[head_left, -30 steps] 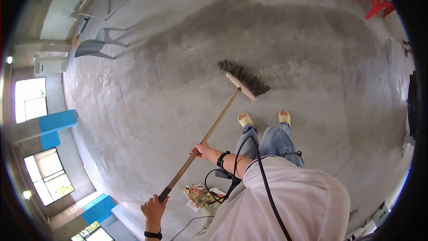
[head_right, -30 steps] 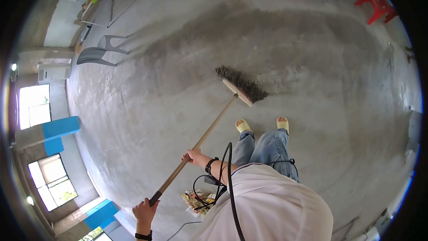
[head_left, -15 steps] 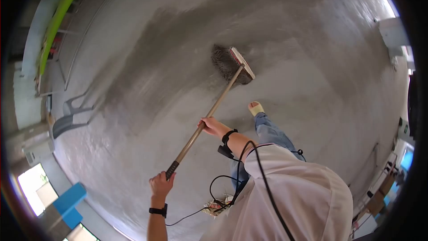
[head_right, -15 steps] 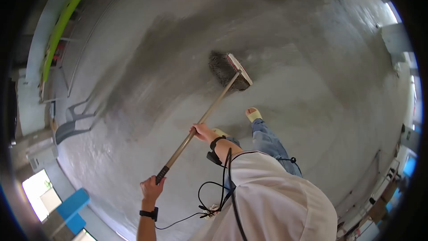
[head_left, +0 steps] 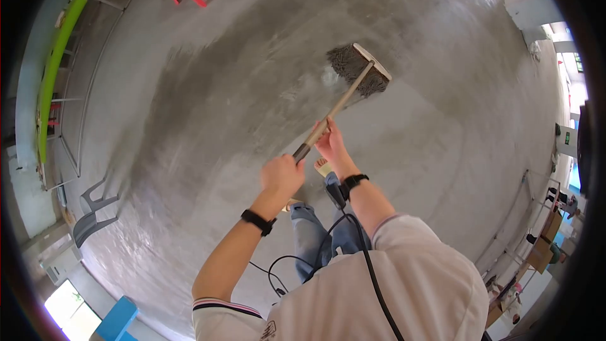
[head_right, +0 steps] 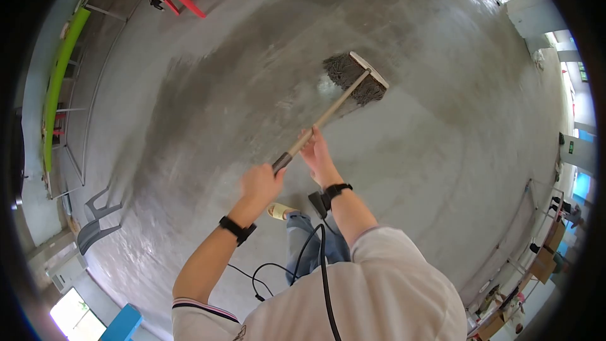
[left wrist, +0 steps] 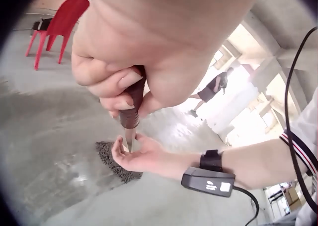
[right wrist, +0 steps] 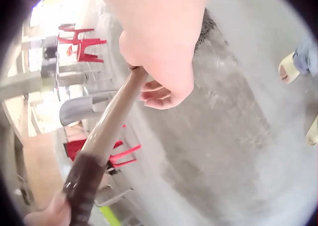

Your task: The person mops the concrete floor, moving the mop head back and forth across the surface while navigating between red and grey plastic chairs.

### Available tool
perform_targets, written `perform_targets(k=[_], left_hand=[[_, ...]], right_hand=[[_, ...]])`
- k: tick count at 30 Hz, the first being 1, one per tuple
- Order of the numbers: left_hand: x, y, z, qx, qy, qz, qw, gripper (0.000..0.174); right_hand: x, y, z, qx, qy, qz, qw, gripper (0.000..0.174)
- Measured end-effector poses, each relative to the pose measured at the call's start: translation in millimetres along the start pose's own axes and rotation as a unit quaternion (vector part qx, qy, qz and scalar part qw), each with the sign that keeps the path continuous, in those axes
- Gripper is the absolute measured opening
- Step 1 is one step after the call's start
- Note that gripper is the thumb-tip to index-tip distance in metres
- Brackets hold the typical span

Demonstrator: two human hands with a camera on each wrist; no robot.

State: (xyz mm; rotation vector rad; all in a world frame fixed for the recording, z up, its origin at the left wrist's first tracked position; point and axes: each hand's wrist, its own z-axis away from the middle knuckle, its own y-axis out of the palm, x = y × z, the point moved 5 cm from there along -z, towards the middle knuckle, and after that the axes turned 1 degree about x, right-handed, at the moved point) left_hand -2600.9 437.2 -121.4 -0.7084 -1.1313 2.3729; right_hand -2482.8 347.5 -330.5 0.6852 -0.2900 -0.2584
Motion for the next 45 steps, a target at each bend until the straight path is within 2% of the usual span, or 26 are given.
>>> perform_targets(k=[1, 5, 6, 7, 8, 10, 11, 13, 16, 17, 19, 22, 23, 25, 26, 28, 32, 33, 34, 35, 37, 38, 40, 42, 44, 45], left_hand=[[-15.3, -1.0, -13.1, 0.002, 0.007, 0.006, 1.0, 0.041], [-39.4, 14.5, -52.1, -0.021, 0.005, 0.045, 0.999, 0.039], [-33.1, 29.0, -60.8, 0.107, -0.051, 0.16, 0.98, 0.038], [-27.4, 43.1, -59.4, 0.228, -0.105, 0.272, 0.929, 0.037], [-21.9, 45.7, -56.5, 0.221, -0.108, 0.273, 0.93, 0.037], [-18.1, 56.1, -40.5, 0.248, -0.034, 0.241, 0.938, 0.037], [-12.9, 62.3, -30.6, 0.239, -0.038, 0.245, 0.939, 0.037], [2.5, 66.3, -3.4, 0.167, 0.021, 0.201, 0.965, 0.037], [41.6, 48.4, 47.0, 0.154, 0.025, 0.233, 0.96, 0.044], [57.8, 38.1, 63.8, 0.141, 0.017, 0.241, 0.96, 0.044], [91.0, 29.1, 99.3, 0.203, -0.013, 0.285, 0.937, 0.042], [132.1, 44.0, 143.1, 0.144, 0.0, 0.254, 0.957, 0.035], [144.5, 52.2, 156.8, 0.13, -0.007, 0.267, 0.955, 0.035], [164.4, 62.7, 190.7, 0.104, 0.022, 0.246, 0.963, 0.033], [177.8, 65.1, 208.3, 0.092, 0.008, 0.264, 0.96, 0.033], [206.8, 53.9, 238.3, 0.133, -0.041, 0.317, 0.938, 0.034], [256.8, 27.0, 311.6, 0.122, -0.139, 0.286, 0.94, 0.038], [274.4, 36.6, 319.1, 0.096, -0.128, 0.276, 0.948, 0.04], [267.6, 37.8, 322.3, 0.082, -0.12, 0.273, 0.951, 0.042], [270.7, 41.7, 322.5, 0.08, -0.128, 0.279, 0.948, 0.042], [269.9, 36.6, 326.4, 0.037, -0.074, 0.266, 0.96, 0.043], [273.8, 40.7, 326.8, 0.04, -0.076, 0.269, 0.959, 0.043], [286.3, 39.9, 332.0, 0.031, -0.135, 0.305, 0.942, 0.042], [311.3, 77.8, 319.9, 0.012, -0.147, 0.289, 0.946, 0.041], [337.7, 95.6, 305.8, -0.001, -0.16, 0.278, 0.947, 0.041], [351.8, 101.2, 301.7, 0.018, -0.121, 0.264, 0.957, 0.041]], right_hand=[[7.0, 13.3, 4.4, 0.059, 0.004, -0.05, 0.997, 0.024], [39.6, 23.7, 28.2, 0.044, -0.01, -0.003, 0.999, 0.02], [44.8, 15.8, 24.2, 0.054, 0.0, 0.054, 0.997, 0.022], [46.8, 12.1, 23.6, 0.065, 0.009, 0.113, 0.991, 0.025], [48.9, 7.6, 24.3, 0.071, 0.012, 0.115, 0.991, 0.025], [51.4, 1.7, 32.5, 0.033, 0.02, 0.194, 0.98, 0.049], [52.3, 3.2, 37.3, 0.041, 0.024, 0.199, 0.979, 0.049], [45.8, 3.2, 55.2, -0.042, 0.01, 0.273, 0.961, 0.074], [18.9, 11.5, 68.8, 0.001, 0.026, 0.308, 0.951, 0.084], [3.8, 10.9, 69.9, 0.012, 0.032, 0.319, 0.947, 0.084], [-37.5, 5.2, 69.5, 0.033, 0.076, 0.371, 0.925, 0.08], [-100.2, -0.7, 92.0, 0.025, 0.074, 0.389, 0.918, 0.074], [-116.9, -5.9, 100.5, 0.01, 0.067, 0.402, 0.913, 0.055], [-154.0, -13.7, 119.8, 0.035, 0.088, 0.404, 0.91, 0.047], [-172.9, -20.2, 134.0, 0.046, 0.11, 0.387, 0.914, 0.04], [-211.5, -15.9, 158.1, 0.056, 0.138, 0.41, 0.9, 0.036], [-288.2, -20.6, 180.1, 0.074, 0.203, 0.449, 0.867, 0.031], [-307.2, -20.6, 184.2, 0.099, 0.209, 0.474, 0.849, 0.029], [-308.0, -18.1, 191.9, 0.104, 0.221, 0.477, 0.844, 0.029], [-311.8, -18.1, 196.5, 0.085, 0.229, 0.48, 0.842, 0.029], [-323.3, -22.9, 193.7, 0.052, 0.231, 0.476, 0.847, 0.026], [-329.0, -24.1, 185.5, 0.05, 0.234, 0.477, 0.846, 0.026], [-343.8, -24.0, 171.3, 0.07, 0.267, 0.479, 0.833, 0.026], [-353.7, -30.9, 160.4, 0.067, 0.256, 0.501, 0.824, 0.026], [-364.1, -24.8, 153.1, 0.085, 0.3, 0.559, 0.768, 0.025], [-372.1, -25.5, 147.0, 0.09, 0.289, 0.57, 0.764, 0.026]])
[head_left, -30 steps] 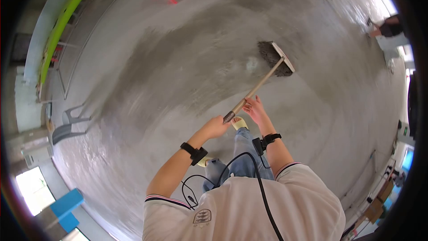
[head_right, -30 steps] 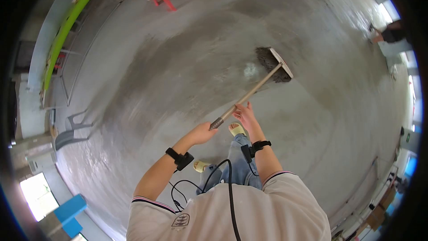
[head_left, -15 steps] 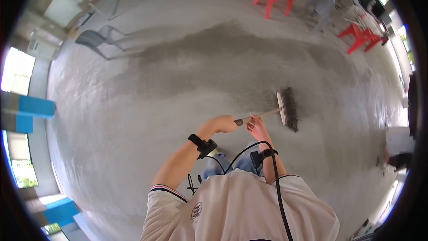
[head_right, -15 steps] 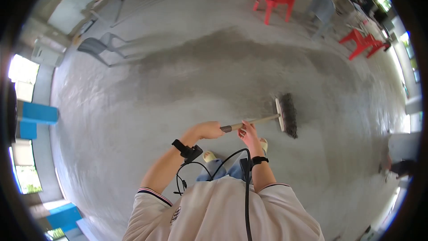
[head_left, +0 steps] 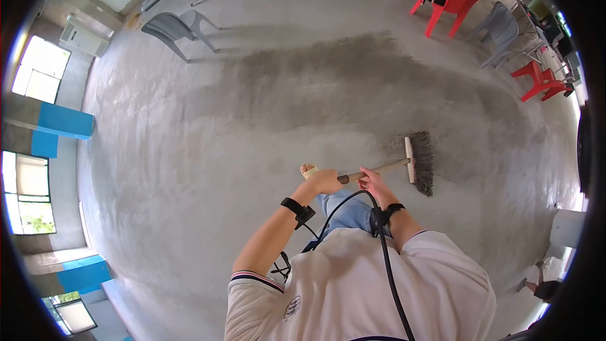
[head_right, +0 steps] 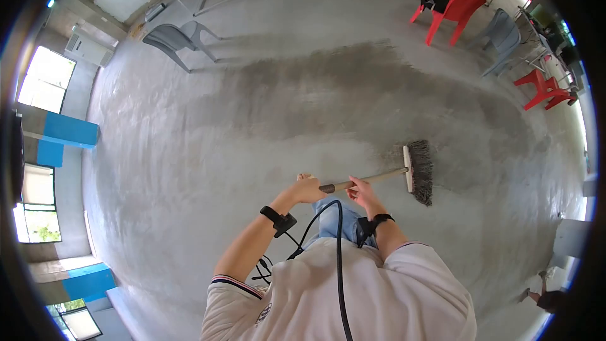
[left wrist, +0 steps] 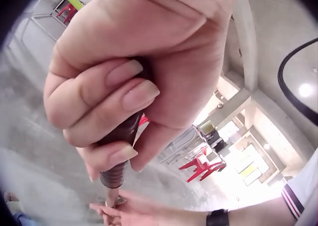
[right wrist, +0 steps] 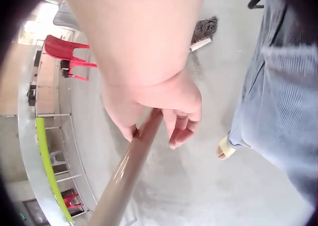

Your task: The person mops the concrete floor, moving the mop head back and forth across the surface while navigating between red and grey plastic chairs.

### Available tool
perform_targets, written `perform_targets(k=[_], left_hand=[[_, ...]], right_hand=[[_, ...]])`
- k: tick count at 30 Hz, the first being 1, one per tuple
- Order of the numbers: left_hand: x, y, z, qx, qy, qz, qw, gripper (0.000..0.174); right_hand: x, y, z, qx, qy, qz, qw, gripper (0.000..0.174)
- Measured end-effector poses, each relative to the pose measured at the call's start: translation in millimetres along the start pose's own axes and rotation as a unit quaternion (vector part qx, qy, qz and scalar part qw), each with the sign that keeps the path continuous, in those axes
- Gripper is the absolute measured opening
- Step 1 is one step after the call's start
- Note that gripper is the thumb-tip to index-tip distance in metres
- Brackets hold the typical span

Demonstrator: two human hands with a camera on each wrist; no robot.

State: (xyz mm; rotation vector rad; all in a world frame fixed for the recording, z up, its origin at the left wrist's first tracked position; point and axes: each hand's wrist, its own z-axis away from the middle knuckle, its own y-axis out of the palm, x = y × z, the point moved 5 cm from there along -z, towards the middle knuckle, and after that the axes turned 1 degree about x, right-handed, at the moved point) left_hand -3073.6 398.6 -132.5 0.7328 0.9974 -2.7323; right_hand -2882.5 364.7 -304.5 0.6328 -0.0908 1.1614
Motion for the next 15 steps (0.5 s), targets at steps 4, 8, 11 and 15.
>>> perform_targets(k=[4, 8, 11, 15], left_hand=[[78.9, -12.3, -2.6, 0.06, 0.055, 0.049, 0.996, 0.039], [64.7, -40.4, -24.4, 0.157, 0.084, 0.024, 0.984, 0.034], [60.3, -78.8, -13.9, 0.127, 0.111, 0.028, 0.985, 0.033], [120.3, -94.8, -12.9, 0.138, 0.129, 0.009, 0.982, 0.036]], right_hand=[[-24.2, 32.0, -37.8, -0.087, -0.017, -0.066, 0.994, 0.024], [-24.3, 0.3, -98.6, -0.089, -0.02, -0.236, 0.968, 0.024], [-12.1, 14.0, -123.5, -0.163, -0.048, -0.359, 0.918, 0.022], [-25.5, 45.6, -148.7, -0.115, -0.086, -0.351, 0.925, 0.019]])
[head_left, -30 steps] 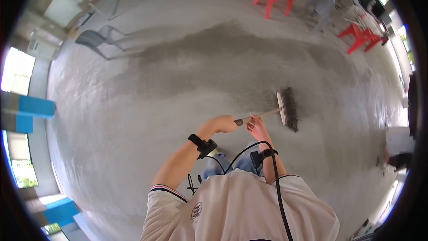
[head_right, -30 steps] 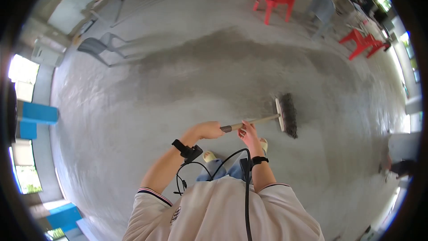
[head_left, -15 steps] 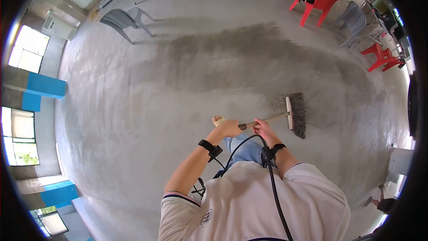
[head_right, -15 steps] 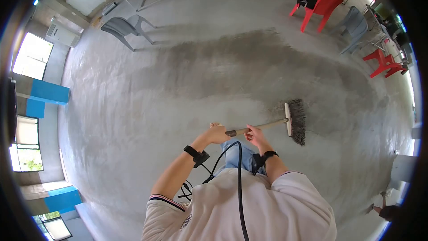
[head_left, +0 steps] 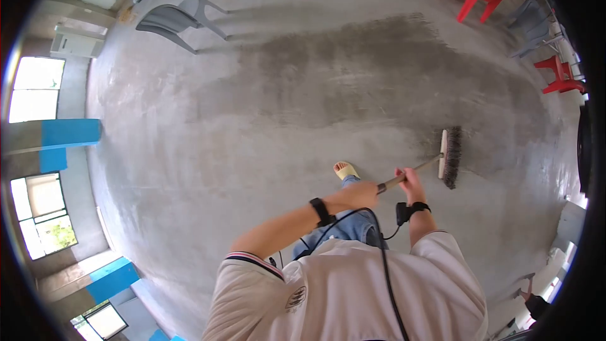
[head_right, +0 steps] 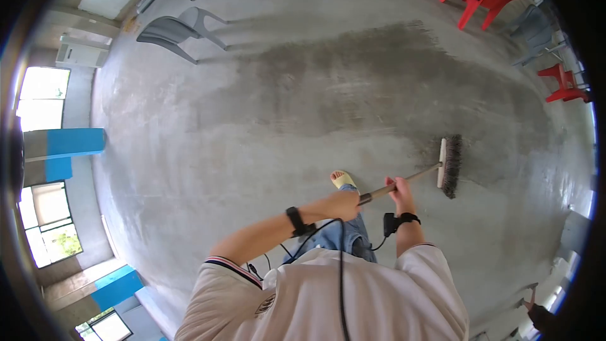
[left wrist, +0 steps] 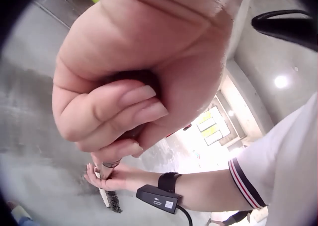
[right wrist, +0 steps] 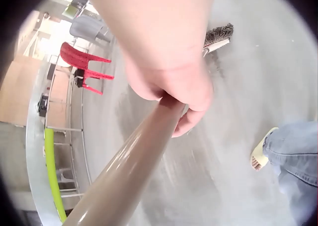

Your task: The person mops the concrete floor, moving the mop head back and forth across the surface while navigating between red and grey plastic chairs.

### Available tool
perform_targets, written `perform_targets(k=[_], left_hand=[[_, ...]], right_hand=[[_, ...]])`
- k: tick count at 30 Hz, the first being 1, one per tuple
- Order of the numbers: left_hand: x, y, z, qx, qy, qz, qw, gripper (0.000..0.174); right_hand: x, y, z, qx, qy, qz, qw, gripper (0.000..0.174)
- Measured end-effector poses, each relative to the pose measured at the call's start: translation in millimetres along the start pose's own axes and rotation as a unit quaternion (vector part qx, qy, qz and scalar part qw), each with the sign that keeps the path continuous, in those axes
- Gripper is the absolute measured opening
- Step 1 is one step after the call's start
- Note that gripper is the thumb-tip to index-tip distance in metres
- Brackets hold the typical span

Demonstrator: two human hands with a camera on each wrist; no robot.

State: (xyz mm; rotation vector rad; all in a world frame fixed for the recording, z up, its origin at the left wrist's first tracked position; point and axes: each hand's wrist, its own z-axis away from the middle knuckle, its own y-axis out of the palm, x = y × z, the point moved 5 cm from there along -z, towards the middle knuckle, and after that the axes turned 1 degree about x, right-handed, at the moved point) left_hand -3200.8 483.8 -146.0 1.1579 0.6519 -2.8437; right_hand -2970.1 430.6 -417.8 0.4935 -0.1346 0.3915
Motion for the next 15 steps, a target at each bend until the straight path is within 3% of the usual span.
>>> perform_targets(k=[1, 3, 5, 8, 10, 11, 13, 15], left_hand=[[1.4, -10.0, 22.5, -0.009, 0.029, -0.061, 0.998, 0.034], [21.8, -26.3, 57.4, 0.016, -0.021, -0.012, 1.0, 0.033], [52.3, -38.3, 90.1, -0.006, -0.039, -0.035, 0.999, 0.034], [110.7, -43.0, 144.5, -0.035, -0.041, -0.034, 0.998, 0.035], [153.6, -48.9, 188.4, -0.03, -0.087, -0.052, 0.994, 0.036], [177.2, -56.3, 214.2, -0.031, -0.091, -0.056, 0.994, 0.036], [228.3, -76.1, 269.0, -0.019, -0.118, -0.067, 0.991, 0.037], [276.6, -81.2, 326.5, -0.048, -0.136, -0.077, 0.987, 0.035]], right_hand=[[-12.2, 4.9, 0.7, 0.057, 0.001, 0.015, 0.998, 0.019], [-41.8, 60.8, 49.7, 0.061, -0.012, 0.078, 0.995, 0.019], [-89.1, 69.0, 22.8, 0.039, 0.065, 0.09, 0.993, 0.02], [-160.7, 100.9, 23.4, -0.008, 0.078, 0.15, 0.986, 0.022], [-229.4, 128.1, 11.6, 0.156, 0.132, 0.279, 0.938, 0.021], [-262.1, 141.1, 13.1, 0.162, 0.133, 0.277, 0.938, 0.021], [-319.7, 187.7, 47.9, 0.054, 0.084, 0.3, 0.949, 0.015], [-388.2, 219.4, 49.3, 0.091, 0.098, 0.3, 0.945, 0.015]])
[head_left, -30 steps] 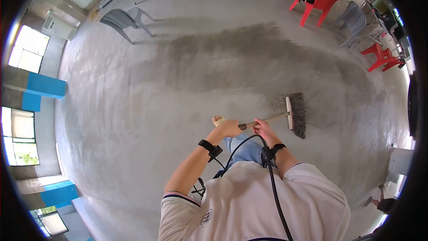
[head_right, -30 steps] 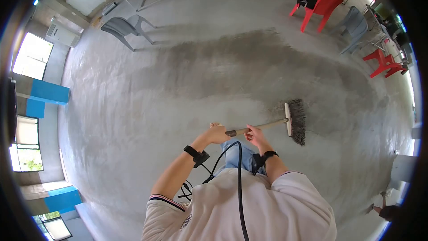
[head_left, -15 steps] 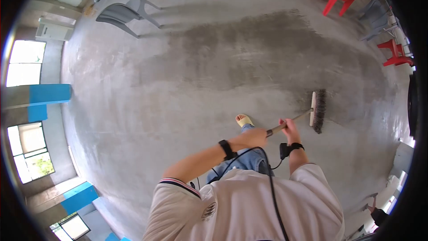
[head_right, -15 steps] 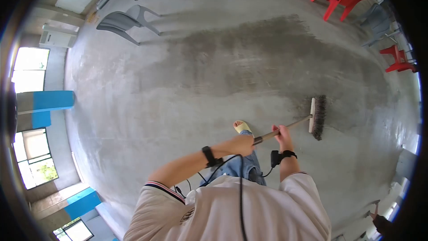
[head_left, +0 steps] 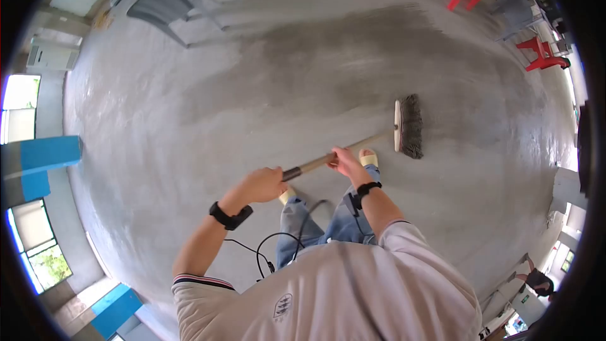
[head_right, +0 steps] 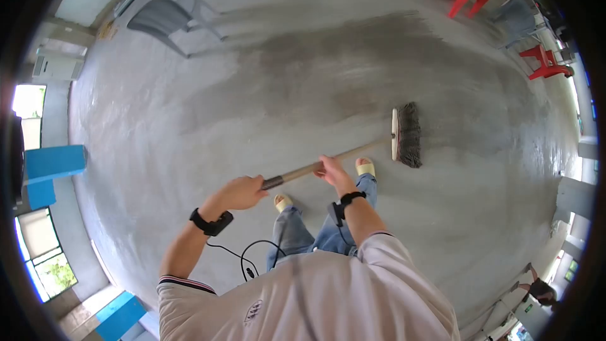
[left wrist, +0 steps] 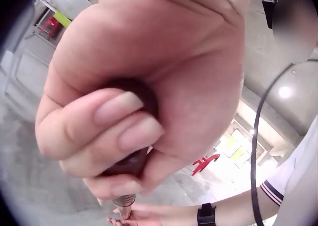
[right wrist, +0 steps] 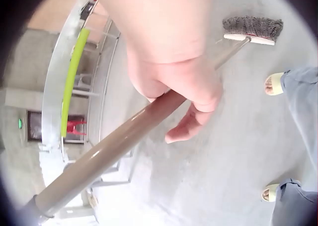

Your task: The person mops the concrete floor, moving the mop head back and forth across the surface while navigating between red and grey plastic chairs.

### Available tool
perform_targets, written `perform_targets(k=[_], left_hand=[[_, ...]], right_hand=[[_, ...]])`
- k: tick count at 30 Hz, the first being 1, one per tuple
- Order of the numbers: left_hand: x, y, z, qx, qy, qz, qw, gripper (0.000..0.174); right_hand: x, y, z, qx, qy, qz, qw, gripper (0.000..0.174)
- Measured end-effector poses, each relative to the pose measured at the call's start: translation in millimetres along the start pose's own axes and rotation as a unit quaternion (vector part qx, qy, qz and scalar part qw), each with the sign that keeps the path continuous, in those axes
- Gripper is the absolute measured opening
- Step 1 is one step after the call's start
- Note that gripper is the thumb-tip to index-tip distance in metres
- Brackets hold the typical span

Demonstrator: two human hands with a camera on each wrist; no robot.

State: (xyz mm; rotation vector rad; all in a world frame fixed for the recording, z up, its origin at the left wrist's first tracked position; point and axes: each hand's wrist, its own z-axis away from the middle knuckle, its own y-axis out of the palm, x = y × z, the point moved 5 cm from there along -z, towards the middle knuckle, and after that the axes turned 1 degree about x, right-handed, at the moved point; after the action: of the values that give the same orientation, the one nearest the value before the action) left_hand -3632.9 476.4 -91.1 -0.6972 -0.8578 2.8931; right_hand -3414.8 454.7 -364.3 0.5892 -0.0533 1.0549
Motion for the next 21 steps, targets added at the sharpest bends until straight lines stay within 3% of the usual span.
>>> perform_targets(k=[1, 4, 9, 12, 14, 16, 17, 19, 20, 21], left_hand=[[27.8, 4.7, 24.2, -0.02, -0.016, -0.006, 1.0, 0.033], [100.9, 28.1, 109.4, -0.053, -0.055, -0.015, 0.997, 0.028], [145.4, 55.9, 252.9, -0.057, -0.24, 0.06, 0.967, 0.023], [159.1, 76.1, 313.6, -0.119, -0.276, 0.058, 0.952, 0.021], [163.7, 86.9, 348.9, -0.161, -0.335, 0.038, 0.928, 0.02], [159.6, 91.3, 370.9, -0.157, -0.344, 0.023, 0.926, 0.019], [158.3, 95.4, 380.2, -0.156, -0.351, 0.014, 0.923, 0.019], [172.7, 117.8, 392.3, -0.16, -0.32, 0.017, 0.934, 0.022], [175.4, 123.3, 393.8, -0.161, -0.307, -0.013, 0.938, 0.024], [176.3, 122.7, 392.2, -0.162, -0.295, -0.044, 0.941, 0.026]], right_hand=[[-25.1, 29.2, -1.0, 0.032, 0.006, -0.002, 0.999, 0.015], [-106.2, 119.1, 2.9, -0.008, 0.058, 0.036, 0.998, 0.017], [-227.3, 233.9, 27.9, 0.079, 0.143, 0.111, 0.98, 0.015], [-290.3, 287.3, 34.2, 0.072, 0.197, 0.136, 0.968, 0.024], [-328.2, 309.8, 44.2, 0.06, 0.205, 0.127, 0.969, 0.028], [-358.9, 327.9, 53.2, 0.102, 0.237, 0.094, 0.962, 0.046], [-368.7, 333.5, 58.3, 0.103, 0.237, 0.086, 0.962, 0.046], [-380.7, 331.6, 69.2, 0.045, 0.233, 0.112, 0.965, 0.015], [-382.5, 332.4, 71.4, 0.039, 0.221, 0.103, 0.969, 0.031], [-372.5, 337.9, 76.3, 0.038, 0.219, 0.097, 0.97, 0.031]])
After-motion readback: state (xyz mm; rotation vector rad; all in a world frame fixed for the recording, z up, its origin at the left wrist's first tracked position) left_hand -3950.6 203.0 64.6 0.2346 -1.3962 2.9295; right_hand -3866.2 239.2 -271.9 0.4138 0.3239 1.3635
